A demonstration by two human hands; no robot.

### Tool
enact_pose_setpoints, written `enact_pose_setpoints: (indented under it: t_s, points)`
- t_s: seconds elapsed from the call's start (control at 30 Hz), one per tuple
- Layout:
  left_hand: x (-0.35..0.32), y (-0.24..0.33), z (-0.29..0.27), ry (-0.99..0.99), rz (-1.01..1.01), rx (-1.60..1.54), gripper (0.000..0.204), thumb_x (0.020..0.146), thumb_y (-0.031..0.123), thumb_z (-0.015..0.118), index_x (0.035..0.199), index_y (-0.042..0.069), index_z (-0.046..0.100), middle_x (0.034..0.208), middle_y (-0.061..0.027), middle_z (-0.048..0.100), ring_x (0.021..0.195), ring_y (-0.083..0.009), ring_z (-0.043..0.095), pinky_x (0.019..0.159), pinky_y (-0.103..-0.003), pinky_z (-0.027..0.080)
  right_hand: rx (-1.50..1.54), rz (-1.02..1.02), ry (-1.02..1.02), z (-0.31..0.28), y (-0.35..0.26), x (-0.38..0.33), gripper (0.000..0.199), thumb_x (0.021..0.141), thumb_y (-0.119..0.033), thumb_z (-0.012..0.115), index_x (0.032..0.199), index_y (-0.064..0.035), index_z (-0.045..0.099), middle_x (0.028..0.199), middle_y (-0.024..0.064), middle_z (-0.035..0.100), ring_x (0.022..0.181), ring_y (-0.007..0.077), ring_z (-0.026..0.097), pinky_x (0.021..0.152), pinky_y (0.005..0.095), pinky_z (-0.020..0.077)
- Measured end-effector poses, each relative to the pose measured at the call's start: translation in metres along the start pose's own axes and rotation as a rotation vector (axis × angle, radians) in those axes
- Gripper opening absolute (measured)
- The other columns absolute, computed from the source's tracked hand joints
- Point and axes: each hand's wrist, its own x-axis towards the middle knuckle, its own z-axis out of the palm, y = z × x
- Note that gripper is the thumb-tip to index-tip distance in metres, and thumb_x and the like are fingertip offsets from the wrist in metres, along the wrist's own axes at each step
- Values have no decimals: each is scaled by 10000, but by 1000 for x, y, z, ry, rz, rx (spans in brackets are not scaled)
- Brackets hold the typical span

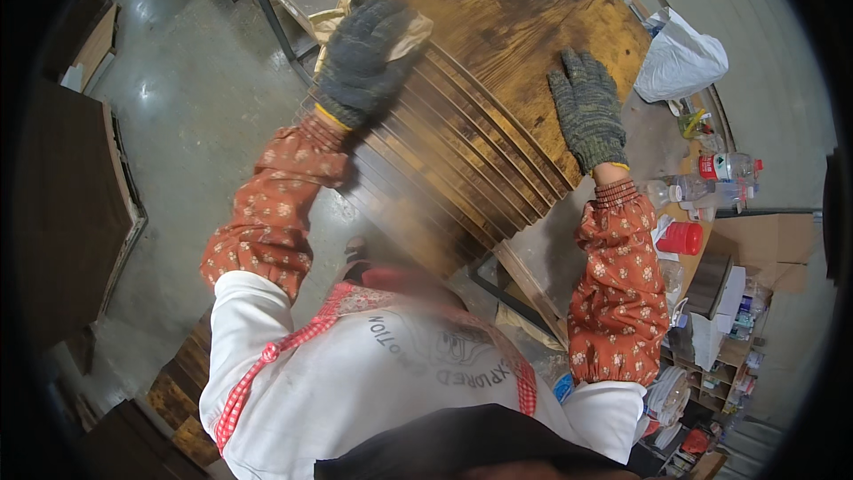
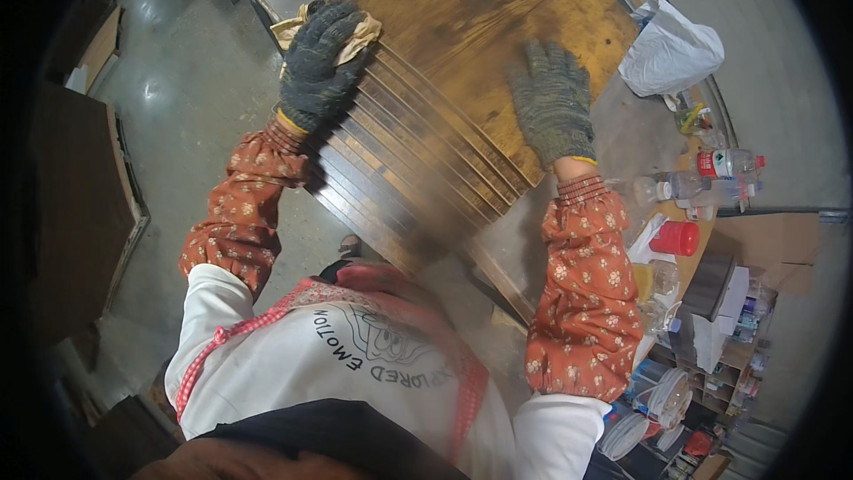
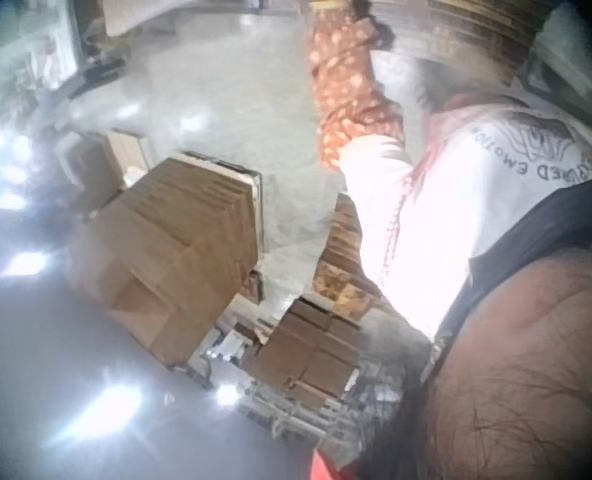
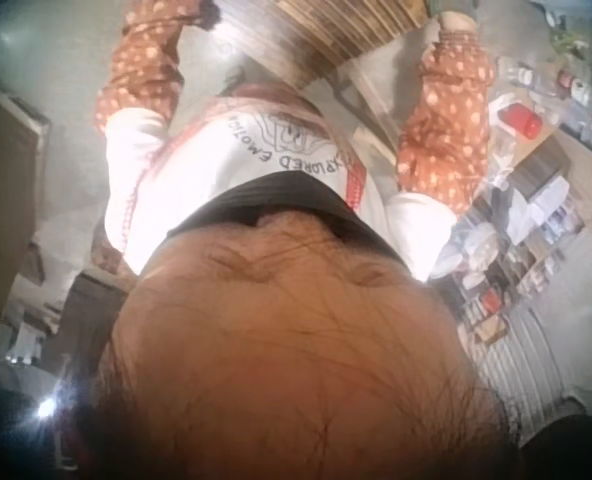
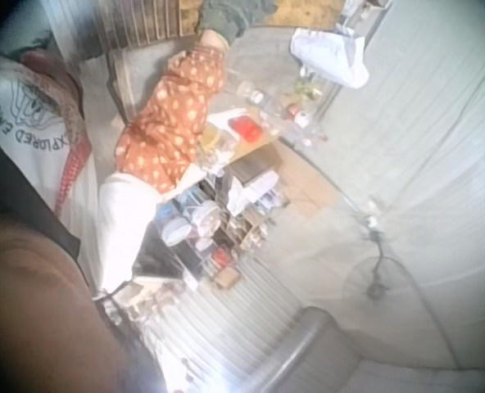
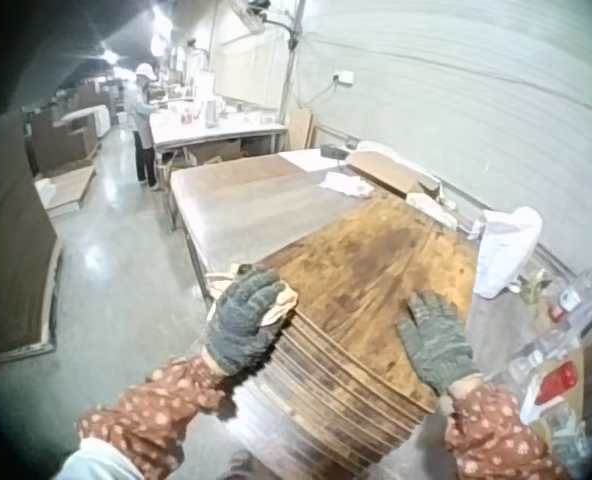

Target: The person wipes a stack of wooden planks with a cloth, repeatedly lifting and turning them to clean multiple surfaces. The person uses a cloth to wipe the planks and occasionally picks up a plastic bottle from the table.

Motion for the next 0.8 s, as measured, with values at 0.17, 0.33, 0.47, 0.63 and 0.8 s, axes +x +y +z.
enact_pose_setpoints:
  t_s: [0.17, 0.33, 0.47, 0.63, 0.8]
  points:
    - [-42, 42, 38, -36, -244, -546, 376, 801, 82, 674, 1175, 64, 639, 1141, -105, 638, 1102, -308, 597, 1007, -436, 450, -53, -66, -46, -2, 5, -3, 509, 990, -371, 435, 1405, -77, 461, 1432, 232, 433, 1330, 395, 389, 1113, 484, 292]
    - [-44, 43, 35, -175, 90, -193, 395, 825, 154, 644, 1211, 72, 633, 1208, -117, 626, 1145, -306, 589, 1021, -427, 464, -9, -36, -41, -1, 5, -2, 517, 993, -378, 437, 1403, -63, 458, 1443, 238, 421, 1327, 406, 387, 1121, 479, 288]
    - [-17, -5, 5, -256, 96, 56, 445, 819, 51, 664, 1252, 152, 633, 1302, -106, 585, 1264, -285, 510, 1100, -407, 387, -10, -35, -48, -4, 7, -5, 549, 1003, -390, 456, 1434, -51, 430, 1455, 214, 435, 1371, 378, 363, 1151, 442, 258]
    - [3, -75, 16, -64, -376, -199, 444, 892, 299, 695, 1263, 86, 574, 1200, -130, 626, 1138, -259, 601, 982, -342, 474, 45, 431, 63, -1, 18, -10, 668, 941, -460, 555, 1421, -10, 436, 1432, 232, 458, 1377, 351, 370, 1136, 443, 282]
    - [8, -93, 40, -126, -606, -399, 482, 886, 345, 713, 1250, 69, 557, 1122, -106, 666, 1031, -218, 645, 917, -331, 507, 221, 487, 43, 6, 21, -6, 720, 921, -441, 599, 1435, 22, 399, 1440, 248, 453, 1317, 363, 464, 1067, 385, 389]
